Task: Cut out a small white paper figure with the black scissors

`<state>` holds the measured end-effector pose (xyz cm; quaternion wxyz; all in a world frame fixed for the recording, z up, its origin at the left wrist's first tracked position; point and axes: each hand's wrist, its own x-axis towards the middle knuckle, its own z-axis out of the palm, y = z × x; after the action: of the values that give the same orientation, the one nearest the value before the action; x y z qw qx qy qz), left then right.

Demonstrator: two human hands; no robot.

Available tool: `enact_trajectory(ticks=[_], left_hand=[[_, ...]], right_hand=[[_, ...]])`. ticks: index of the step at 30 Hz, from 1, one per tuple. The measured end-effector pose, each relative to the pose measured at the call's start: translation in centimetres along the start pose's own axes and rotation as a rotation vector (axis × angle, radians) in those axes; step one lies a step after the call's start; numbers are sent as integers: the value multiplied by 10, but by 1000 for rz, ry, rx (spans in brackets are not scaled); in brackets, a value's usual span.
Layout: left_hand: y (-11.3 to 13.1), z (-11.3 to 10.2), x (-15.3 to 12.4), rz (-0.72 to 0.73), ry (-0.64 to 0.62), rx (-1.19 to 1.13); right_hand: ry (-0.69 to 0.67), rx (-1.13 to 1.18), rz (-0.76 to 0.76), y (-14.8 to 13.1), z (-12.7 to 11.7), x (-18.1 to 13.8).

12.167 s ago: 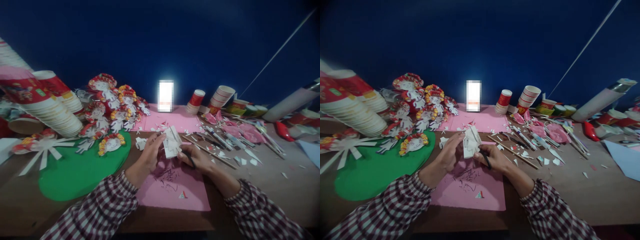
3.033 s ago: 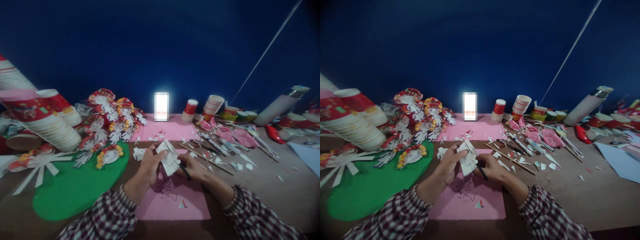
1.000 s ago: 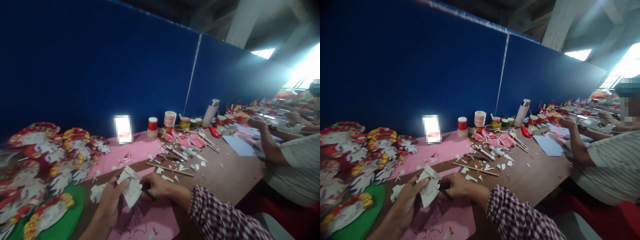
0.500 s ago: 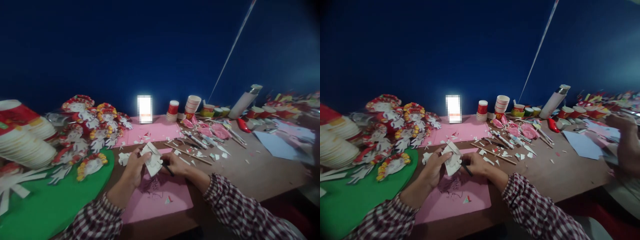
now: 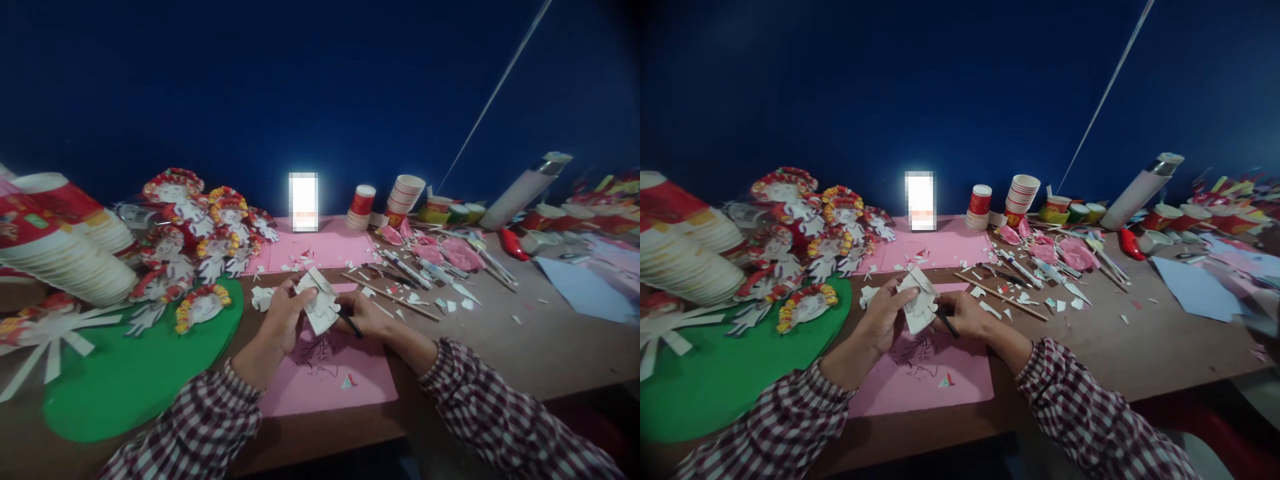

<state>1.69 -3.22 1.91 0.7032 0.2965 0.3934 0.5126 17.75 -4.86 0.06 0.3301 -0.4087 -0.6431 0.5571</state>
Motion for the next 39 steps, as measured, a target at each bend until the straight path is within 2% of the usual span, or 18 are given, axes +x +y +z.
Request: enact_trajectory(ticks=[8, 15, 26, 39], left_hand=[[-1, 0, 1, 5, -13, -11], [-4, -3, 3, 30, -31, -7], [-1, -3, 4, 9, -5, 35], [6, 1, 1, -20, -23, -25]], right_hand=[[14, 22, 16, -11, 1, -2], [11, 25, 6, -4, 1, -2], [19, 26, 89, -16, 0, -3], [-27, 97, 23, -11, 2, -2]])
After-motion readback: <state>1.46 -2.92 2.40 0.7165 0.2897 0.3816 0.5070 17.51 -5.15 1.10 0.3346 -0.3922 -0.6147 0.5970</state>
